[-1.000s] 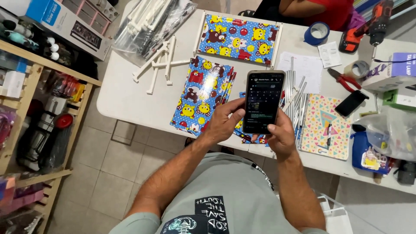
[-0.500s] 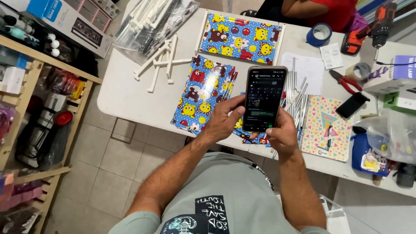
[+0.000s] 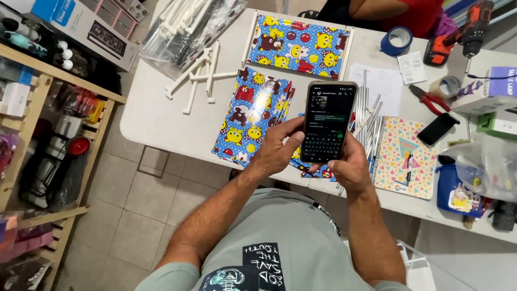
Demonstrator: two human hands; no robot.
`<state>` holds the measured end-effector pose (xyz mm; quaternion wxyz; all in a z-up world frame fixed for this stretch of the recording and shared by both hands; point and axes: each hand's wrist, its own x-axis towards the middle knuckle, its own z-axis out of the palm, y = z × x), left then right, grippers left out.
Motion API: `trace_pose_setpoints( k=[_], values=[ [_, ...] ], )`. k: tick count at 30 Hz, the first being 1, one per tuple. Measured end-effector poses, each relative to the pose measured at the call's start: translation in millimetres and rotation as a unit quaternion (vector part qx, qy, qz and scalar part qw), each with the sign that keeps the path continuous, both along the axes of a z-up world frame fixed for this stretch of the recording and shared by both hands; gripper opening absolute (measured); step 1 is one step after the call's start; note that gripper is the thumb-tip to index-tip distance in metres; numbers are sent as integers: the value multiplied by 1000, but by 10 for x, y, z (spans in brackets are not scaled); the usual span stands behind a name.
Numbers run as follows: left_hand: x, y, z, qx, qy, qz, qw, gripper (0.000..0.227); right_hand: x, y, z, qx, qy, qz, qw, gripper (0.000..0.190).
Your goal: Sorting and assembling components of a portable shelf, including metal poles, plastic connectors, and fabric shelves.
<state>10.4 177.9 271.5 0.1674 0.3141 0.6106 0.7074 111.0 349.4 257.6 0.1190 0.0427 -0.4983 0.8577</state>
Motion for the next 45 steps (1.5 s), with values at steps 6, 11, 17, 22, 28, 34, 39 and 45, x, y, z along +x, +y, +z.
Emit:
trace_pose_setpoints(
  k=[6,11,17,22,28,34,39,45],
  values=[
    [-14,-9,-5,-42,43,-7,998,59,-20,-34,75,-5,-2,-3,1000,60],
    [-1,0,-4,-56,28,-12,998,63,-8,-56,128,-13,0,-4,1000,56],
    [10,17,-27,-58,33,-11,998,64,-26,-47,79,-7,2,-7,1000,46],
    [28,11,-60,-60,34,-13,998,64,-15,-35,-7,-38,-7,-18,999,39],
    [49,38,-143,-62,72,-5,995,61,-48,-40,83,-15,-29,-67,997,31],
    [39,47,-204,-58,65,-20,996,61,-4,-29,58,-7,-62,-94,994,28],
    [104,73,-501,-68,115,41,990,64,92,535,-1310,1,-38,-103,994,35],
    [-70,-51,-468,-183,78,18,980,69,-404,607,-1242,514,319,-363,709,57]
  ],
)
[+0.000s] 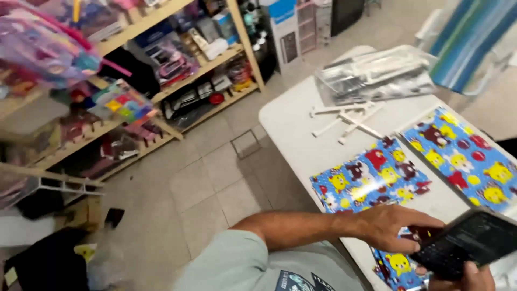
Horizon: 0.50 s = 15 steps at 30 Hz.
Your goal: Sorting and assembling components of a portable shelf, including metal poles, plastic connectors, and fabric shelves.
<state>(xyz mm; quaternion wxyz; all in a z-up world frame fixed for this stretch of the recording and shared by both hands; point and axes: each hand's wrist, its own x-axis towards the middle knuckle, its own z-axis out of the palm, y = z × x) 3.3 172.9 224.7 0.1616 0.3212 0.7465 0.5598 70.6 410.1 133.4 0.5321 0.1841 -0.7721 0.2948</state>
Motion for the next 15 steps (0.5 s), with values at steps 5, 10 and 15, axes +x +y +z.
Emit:
trace_pose_setpoints(
  k=[5,10,15],
  values=[
    [49,-449,266,60,6,34,998,72,-307,-285,-6,-25,-176,80,981,17],
    [177,-916,198,32,147,168,974,92,-557,-1327,1336,-465,-449,441,623,77],
    [171,-1448,251,42,265,213,939,84,-983,-1903,1155,-483,-384,440,653,58]
  ],
)
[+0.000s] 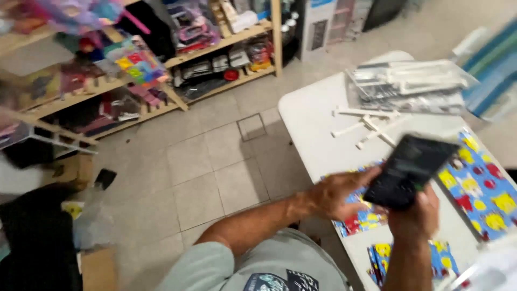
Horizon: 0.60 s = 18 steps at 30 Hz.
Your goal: Sorting and assembling components of a portable shelf, including metal poles, plastic connectors, and fabric shelves.
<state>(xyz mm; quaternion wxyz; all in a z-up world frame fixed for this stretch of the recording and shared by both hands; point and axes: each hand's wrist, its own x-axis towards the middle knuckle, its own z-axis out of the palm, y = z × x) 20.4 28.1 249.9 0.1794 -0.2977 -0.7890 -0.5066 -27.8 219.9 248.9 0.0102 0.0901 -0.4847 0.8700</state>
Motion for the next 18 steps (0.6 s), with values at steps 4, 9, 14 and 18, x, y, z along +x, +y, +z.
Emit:
trace_pose_setpoints(
  k=[4,9,14,18],
  values=[
    [-45,-346,193,61,85,60,993,86,62,-528,612,-77,63,102,990,43],
    [142,-500,446,29,109,152,982,90,4,-887,1053,-110,81,229,964,32],
    [296,-330,305,12,128,213,969,90,39,-769,1065,-96,103,233,962,30],
    [562,86,490,9,134,249,959,90,126,-439,1029,-77,108,256,958,26]
  ],
)
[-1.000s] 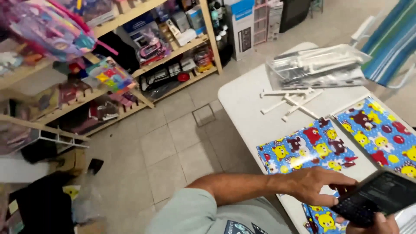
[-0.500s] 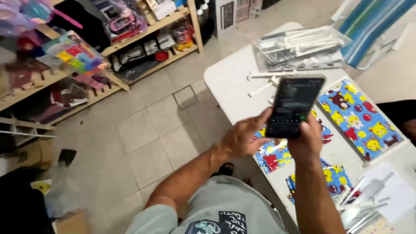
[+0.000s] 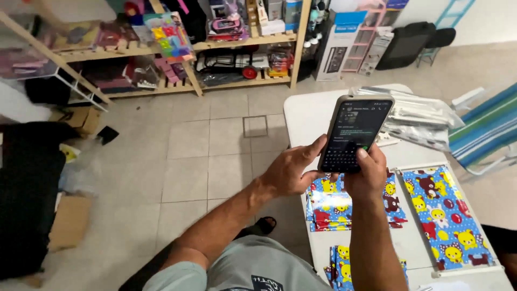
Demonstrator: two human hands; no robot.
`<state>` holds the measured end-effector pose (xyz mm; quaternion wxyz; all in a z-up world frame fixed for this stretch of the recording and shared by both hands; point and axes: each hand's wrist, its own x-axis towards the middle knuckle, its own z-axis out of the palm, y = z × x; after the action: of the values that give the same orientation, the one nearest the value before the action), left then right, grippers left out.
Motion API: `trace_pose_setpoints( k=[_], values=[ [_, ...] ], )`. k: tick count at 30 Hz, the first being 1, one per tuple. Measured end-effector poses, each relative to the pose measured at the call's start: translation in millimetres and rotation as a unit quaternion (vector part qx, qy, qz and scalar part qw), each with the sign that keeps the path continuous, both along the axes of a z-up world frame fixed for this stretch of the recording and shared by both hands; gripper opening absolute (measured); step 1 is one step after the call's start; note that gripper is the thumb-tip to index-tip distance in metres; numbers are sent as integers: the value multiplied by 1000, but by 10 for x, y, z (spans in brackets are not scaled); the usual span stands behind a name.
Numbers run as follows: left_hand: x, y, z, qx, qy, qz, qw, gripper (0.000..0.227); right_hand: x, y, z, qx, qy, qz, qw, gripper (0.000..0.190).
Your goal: Sorting and assembling components of a portable shelf, including metal poles, plastic connectors, and fabric shelves.
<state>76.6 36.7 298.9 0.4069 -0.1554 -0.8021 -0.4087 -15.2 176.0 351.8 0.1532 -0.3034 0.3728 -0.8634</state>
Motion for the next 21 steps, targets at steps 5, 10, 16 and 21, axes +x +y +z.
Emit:
trace_pose_setpoints(
  k=[5,10,16,21],
  values=[
    [337,623,-69,-15,-7,83,996,85,72,512,-164,-66,36,128,989,32],
    [658,1163,-37,-32,-11,118,992,82,368,951,40,-100,72,161,979,36],
    [1073,1604,444,-154,-26,140,978,106,550,1530,302,-52,146,210,965,60],
    [1211,1938,470,-163,-24,147,975,95,670,1857,268,-44,153,176,971,62]
  ],
)
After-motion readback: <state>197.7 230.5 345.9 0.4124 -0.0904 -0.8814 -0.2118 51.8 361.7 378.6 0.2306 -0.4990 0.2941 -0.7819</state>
